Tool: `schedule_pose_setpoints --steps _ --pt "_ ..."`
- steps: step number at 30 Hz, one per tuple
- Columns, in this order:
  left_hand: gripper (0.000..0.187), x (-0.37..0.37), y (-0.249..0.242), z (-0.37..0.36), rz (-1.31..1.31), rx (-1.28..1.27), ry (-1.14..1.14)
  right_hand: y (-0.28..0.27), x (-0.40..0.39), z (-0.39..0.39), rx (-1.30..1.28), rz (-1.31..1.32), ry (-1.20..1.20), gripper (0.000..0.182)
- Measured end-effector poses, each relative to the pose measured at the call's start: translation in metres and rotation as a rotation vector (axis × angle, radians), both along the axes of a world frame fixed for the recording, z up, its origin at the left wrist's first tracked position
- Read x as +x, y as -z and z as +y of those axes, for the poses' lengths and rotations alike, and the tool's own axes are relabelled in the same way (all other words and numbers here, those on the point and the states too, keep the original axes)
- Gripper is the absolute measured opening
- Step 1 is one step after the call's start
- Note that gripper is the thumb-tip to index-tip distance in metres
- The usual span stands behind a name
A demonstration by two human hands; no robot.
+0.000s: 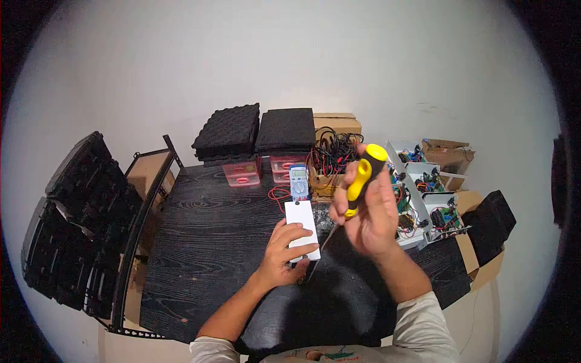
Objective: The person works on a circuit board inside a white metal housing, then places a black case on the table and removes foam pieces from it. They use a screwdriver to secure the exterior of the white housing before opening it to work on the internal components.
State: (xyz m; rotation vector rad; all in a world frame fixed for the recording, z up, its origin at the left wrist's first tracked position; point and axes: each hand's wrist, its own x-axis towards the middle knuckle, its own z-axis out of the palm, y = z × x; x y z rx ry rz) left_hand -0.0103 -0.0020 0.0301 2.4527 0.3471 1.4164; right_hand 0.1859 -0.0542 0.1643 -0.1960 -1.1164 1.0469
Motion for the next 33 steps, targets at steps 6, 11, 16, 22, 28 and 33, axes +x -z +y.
schedule_pose_setpoints --steps 6,11,16,22,28,33 --pt "0.036 0.0 0.0 -0.001 -0.023 0.0 -0.004 0.011 -0.023 0.009 0.03 0.039 -0.146 0.052" --pt "0.034 0.0 0.002 0.001 -0.065 -0.001 0.023 0.021 -0.032 0.013 0.032 0.041 -0.161 0.05" --pt "0.034 0.0 0.001 -0.001 -0.053 0.011 0.003 0.022 -0.033 0.014 0.059 0.036 -0.166 0.046" --pt "0.032 0.002 -0.001 0.0 -0.068 0.011 0.027 0.022 -0.037 0.014 0.076 0.056 -0.146 0.045" --pt "0.031 0.003 0.004 0.003 -0.091 0.005 0.048 0.022 -0.04 0.014 0.087 0.055 -0.167 0.047" --pt "0.029 0.003 0.0 -0.001 -0.085 -0.01 0.021 0.022 -0.038 0.016 0.048 -0.084 -0.149 0.053"
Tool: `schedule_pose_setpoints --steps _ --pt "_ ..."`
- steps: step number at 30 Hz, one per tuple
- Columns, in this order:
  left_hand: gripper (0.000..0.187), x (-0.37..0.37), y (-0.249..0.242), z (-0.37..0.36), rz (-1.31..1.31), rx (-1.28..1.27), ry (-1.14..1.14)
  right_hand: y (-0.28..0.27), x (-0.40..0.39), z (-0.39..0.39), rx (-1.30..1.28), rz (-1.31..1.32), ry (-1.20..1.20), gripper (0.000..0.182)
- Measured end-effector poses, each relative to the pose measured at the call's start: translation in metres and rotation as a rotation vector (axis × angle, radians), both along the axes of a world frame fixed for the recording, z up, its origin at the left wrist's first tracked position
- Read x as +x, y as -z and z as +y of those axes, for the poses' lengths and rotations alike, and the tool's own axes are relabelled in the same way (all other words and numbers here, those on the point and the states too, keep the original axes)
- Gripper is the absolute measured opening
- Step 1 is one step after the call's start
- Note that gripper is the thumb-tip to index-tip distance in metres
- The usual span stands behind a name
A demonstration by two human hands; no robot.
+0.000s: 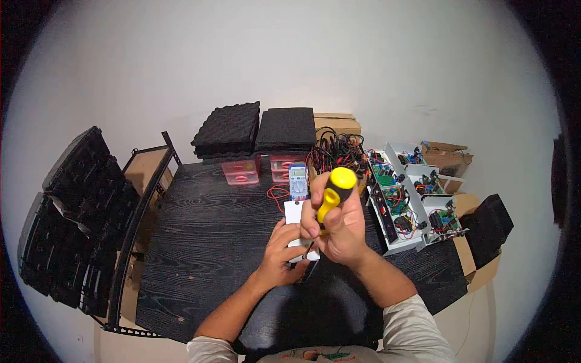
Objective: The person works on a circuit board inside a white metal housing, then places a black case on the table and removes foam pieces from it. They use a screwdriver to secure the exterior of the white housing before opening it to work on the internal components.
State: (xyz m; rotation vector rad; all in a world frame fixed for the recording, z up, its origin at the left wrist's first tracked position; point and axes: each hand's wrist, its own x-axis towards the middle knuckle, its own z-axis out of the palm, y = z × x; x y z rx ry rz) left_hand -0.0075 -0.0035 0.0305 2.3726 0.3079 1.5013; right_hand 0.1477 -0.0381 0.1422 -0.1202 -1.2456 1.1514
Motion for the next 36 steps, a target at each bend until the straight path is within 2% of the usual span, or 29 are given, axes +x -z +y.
schedule_pose_setpoints --steps 3,7,10,11,16,17,20,26,30,32,34,36 --pt "0.03 0.0 0.0 -0.002 -0.012 -0.016 0.0 -0.004 0.002 -0.001 -0.07 -0.034 -0.056 0.056" --pt "0.031 0.0 0.0 -0.003 0.004 -0.036 0.0 -0.002 0.004 -0.002 -0.179 0.067 -0.163 0.05" --pt "0.03 -0.001 0.002 -0.003 0.02 -0.042 -0.005 -0.005 -0.001 -0.003 -0.172 0.124 -0.16 0.056" --pt "0.03 -0.001 0.003 -0.003 0.028 -0.044 -0.009 0.004 -0.004 0.004 -0.097 0.17 -0.189 0.056" --pt "0.032 0.0 0.005 0.001 0.006 -0.014 -0.008 -0.004 -0.003 -0.008 -0.094 -0.067 0.136 0.067" --pt "0.032 0.001 0.004 0.0 0.005 -0.021 -0.018 0.0 -0.009 -0.005 -0.083 0.067 0.141 0.063" --pt "0.035 0.0 0.007 -0.001 0.007 -0.013 -0.024 0.002 -0.007 -0.001 -0.061 0.034 0.095 0.058" --pt "0.04 0.0 0.005 -0.001 0.038 -0.032 -0.011 -0.001 0.003 0.001 -0.17 0.087 -0.181 0.056" --pt "0.04 0.001 0.009 0.002 0.007 -0.004 -0.016 -0.005 -0.004 0.001 -0.088 0.135 -0.123 0.052" --pt "0.042 0.001 0.008 0.002 -0.02 0.015 -0.014 -0.004 -0.004 -0.001 -0.06 -0.003 0.02 0.053" --pt "0.043 0.001 0.009 0.001 -0.008 0.003 -0.016 0.0 -0.005 -0.001 -0.058 -0.006 0.055 0.051" --pt "0.044 0.001 0.011 0.002 -0.011 0.005 -0.012 0.006 -0.007 0.002 -0.077 0.125 -0.019 0.048"
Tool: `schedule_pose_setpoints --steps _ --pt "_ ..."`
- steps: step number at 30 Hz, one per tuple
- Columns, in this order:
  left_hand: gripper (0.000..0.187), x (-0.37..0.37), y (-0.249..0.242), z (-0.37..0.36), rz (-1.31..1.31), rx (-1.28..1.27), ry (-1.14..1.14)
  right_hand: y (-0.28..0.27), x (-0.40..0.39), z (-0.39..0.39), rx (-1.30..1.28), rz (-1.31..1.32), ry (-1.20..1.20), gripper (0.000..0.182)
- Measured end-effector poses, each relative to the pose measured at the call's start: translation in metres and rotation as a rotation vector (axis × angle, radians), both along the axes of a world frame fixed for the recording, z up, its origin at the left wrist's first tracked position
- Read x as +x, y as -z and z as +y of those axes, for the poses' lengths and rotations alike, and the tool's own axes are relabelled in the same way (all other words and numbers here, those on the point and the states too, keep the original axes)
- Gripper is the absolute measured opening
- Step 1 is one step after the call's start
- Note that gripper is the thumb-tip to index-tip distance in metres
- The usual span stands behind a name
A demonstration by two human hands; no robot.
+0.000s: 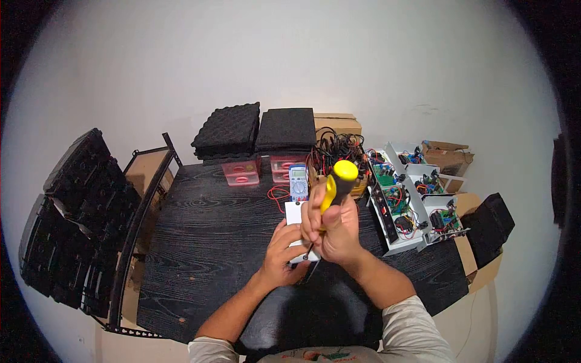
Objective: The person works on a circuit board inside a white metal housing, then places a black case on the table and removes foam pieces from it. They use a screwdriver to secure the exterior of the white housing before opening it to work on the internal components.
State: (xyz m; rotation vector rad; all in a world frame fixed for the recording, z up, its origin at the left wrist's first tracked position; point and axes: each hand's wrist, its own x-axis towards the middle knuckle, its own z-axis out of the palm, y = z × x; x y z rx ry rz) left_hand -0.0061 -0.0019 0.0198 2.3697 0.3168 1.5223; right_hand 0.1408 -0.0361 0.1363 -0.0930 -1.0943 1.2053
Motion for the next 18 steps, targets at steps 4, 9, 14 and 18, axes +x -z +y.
schedule_pose_setpoints --steps 4,9,14,18 --pt "0.043 0.001 0.0 0.002 0.005 0.015 -0.005 0.004 0.009 0.005 0.012 -0.03 -0.125 0.056" --pt "0.042 -0.001 0.0 0.0 0.011 -0.016 -0.01 -0.001 -0.005 -0.004 0.0 -0.075 0.116 0.062" --pt "0.04 0.001 0.002 -0.001 0.006 -0.031 -0.019 0.002 0.002 -0.006 0.045 -0.11 -0.07 0.062" --pt "0.038 0.001 0.0 -0.004 0.035 -0.058 -0.032 -0.011 0.009 0.001 0.124 -0.092 -0.358 0.058"
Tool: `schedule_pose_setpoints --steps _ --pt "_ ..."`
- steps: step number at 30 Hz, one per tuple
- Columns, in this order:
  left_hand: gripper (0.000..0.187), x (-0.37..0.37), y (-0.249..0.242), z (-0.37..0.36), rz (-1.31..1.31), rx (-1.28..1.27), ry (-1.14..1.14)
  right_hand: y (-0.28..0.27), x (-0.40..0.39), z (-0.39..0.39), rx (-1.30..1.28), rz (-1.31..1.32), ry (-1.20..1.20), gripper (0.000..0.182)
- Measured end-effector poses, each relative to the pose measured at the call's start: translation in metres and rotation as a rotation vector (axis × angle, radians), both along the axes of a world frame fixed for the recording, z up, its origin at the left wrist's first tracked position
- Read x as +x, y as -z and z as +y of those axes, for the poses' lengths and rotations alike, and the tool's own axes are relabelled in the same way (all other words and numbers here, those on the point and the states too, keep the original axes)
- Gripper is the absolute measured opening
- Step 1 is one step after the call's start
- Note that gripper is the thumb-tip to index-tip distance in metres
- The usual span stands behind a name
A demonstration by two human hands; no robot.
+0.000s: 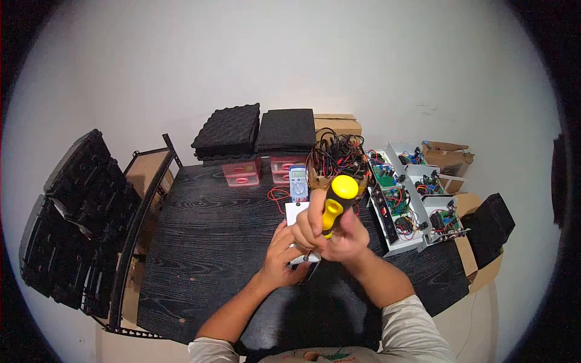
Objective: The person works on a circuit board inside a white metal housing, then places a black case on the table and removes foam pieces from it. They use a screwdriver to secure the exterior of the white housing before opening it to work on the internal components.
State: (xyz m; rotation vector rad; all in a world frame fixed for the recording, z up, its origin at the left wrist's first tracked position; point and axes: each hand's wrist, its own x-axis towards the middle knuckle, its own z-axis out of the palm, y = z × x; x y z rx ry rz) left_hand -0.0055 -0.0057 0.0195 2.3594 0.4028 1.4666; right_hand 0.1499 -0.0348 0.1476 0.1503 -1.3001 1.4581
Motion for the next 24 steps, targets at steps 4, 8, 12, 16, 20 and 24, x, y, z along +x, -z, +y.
schedule_pose_setpoints --steps 4,8,12,16,20,24 --pt "0.038 -0.002 0.007 0.002 -0.024 -0.03 0.025 0.002 -0.003 0.006 -0.102 0.037 -0.04 0.057" --pt "0.039 -0.005 0.008 0.002 -0.019 -0.004 -0.018 0.005 -0.015 0.0 -0.128 0.035 0.297 0.049" --pt "0.04 -0.004 0.003 0.001 -0.033 -0.006 0.007 0.005 -0.008 -0.006 -0.16 0.034 0.254 0.048" --pt "0.041 -0.002 0.004 0.003 -0.017 0.013 0.022 0.009 -0.006 -0.001 -0.112 0.127 0.12 0.048" --pt "0.043 -0.002 0.004 0.005 -0.034 0.016 0.029 0.006 -0.016 -0.008 -0.081 0.116 0.305 0.05" --pt "0.043 -0.002 0.01 0.007 -0.071 0.042 0.025 0.007 -0.02 -0.013 -0.059 0.053 0.545 0.049"
